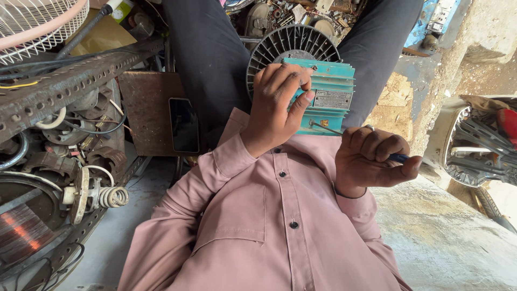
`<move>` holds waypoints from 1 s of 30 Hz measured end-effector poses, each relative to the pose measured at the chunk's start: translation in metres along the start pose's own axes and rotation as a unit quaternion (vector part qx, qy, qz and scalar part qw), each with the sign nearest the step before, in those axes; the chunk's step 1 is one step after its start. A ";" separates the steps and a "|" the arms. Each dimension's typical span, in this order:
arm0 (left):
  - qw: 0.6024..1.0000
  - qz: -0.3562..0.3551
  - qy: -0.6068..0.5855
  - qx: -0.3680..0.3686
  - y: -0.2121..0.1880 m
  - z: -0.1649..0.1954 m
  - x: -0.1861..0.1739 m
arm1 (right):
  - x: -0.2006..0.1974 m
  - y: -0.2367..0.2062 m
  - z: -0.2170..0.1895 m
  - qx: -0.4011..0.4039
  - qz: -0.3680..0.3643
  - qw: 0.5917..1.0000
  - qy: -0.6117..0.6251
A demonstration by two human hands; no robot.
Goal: The person sits on the floor and uses a screwdriver to remove screws from the terminal box of a teal electric motor. They rotate the motor to access different sides and continue unscrewing fasteners throughout the clip.
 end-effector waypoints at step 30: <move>0.964 -0.247 0.056 0.085 0.001 0.003 0.003 | -0.010 -0.003 -0.020 -0.062 0.003 0.997 -0.041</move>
Point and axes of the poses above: each hand's wrist, its own y-axis towards the middle knuckle, its own x-axis out of the palm, z = x × y, the point moved 4 cm from there along y, towards the middle knuckle, and after that the axes turned 6 degrees about y, right-handed, at the moved point
